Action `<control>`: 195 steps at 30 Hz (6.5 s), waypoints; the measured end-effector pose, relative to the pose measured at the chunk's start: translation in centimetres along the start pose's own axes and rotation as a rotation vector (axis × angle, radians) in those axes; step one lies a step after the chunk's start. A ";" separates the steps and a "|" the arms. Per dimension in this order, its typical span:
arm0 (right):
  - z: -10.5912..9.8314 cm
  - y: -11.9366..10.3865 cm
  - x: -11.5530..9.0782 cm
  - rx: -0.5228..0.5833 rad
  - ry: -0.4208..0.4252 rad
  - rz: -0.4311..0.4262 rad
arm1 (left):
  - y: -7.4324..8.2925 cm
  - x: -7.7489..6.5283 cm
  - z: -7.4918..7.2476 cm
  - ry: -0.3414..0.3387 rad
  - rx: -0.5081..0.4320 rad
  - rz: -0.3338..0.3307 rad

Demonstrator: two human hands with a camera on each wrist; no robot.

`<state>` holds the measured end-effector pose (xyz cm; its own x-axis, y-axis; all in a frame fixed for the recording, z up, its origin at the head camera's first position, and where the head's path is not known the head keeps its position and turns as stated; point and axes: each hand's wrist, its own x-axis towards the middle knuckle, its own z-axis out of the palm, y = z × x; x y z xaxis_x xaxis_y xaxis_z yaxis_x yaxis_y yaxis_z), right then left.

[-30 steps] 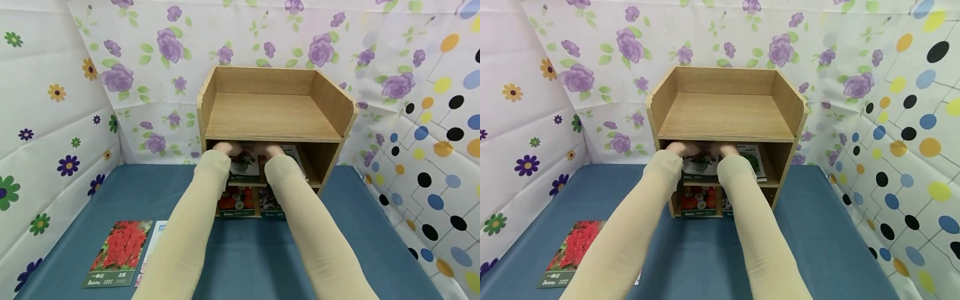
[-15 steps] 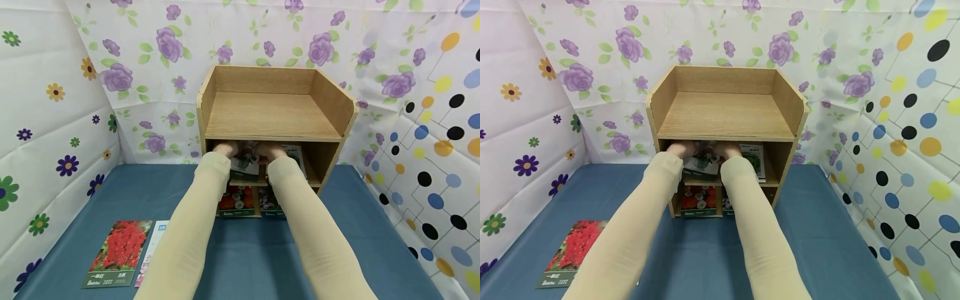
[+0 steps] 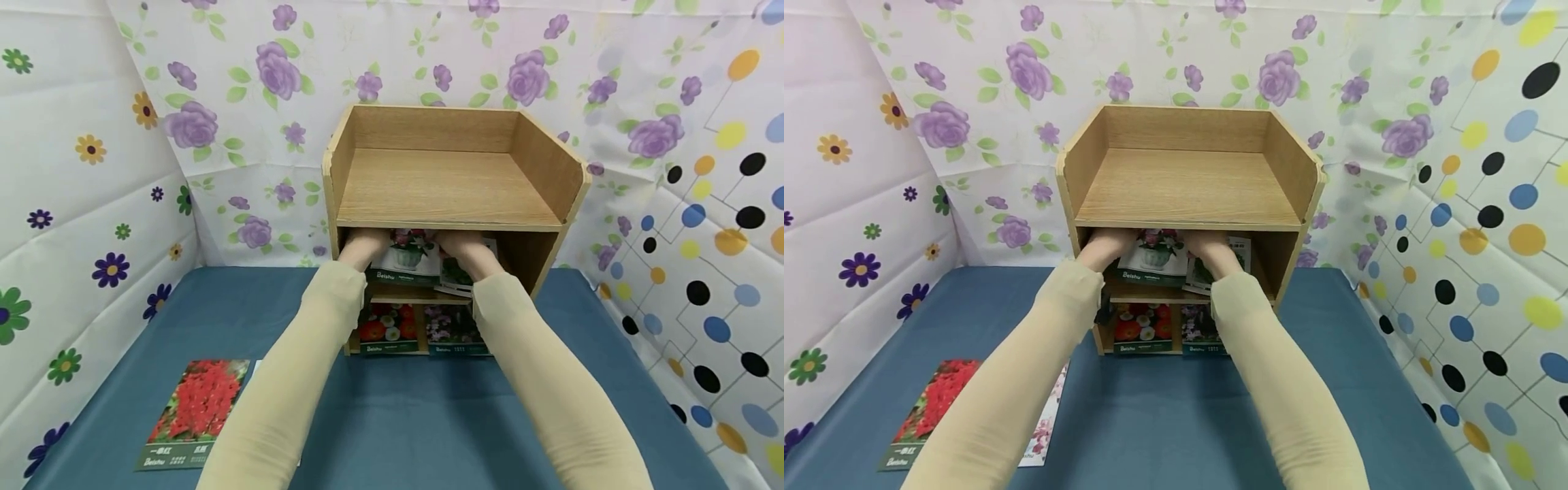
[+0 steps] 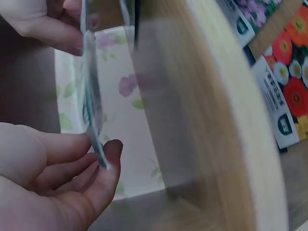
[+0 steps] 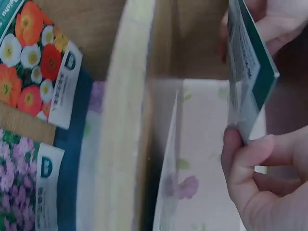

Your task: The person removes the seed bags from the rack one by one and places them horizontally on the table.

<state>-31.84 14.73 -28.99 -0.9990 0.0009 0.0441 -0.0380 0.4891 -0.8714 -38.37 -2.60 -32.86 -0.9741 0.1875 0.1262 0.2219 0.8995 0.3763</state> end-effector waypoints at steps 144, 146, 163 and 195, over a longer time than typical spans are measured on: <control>-3.5 0.4 -7.7 -1.046 0.057 -0.384 | 6.4 -15.0 -4.2 -0.088 -0.091 0.364; -4.4 0.8 -6.7 -1.048 0.082 -0.346 | 7.4 -13.4 -4.2 -0.115 -0.085 0.356; -6.3 1.8 -1.1 -0.767 -0.180 0.170 | 9.5 -1.7 0.6 -0.472 -0.262 -0.135; -6.9 4.2 0.2 -0.383 -0.174 0.252 | 7.9 -3.4 -0.8 -0.399 -0.605 -0.237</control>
<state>-32.09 22.81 -29.31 -0.9663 0.0309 -0.2557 0.1838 0.7780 -0.6008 -33.27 3.58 -29.61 -0.9149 0.2478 -0.3187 -0.1224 0.5820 0.8039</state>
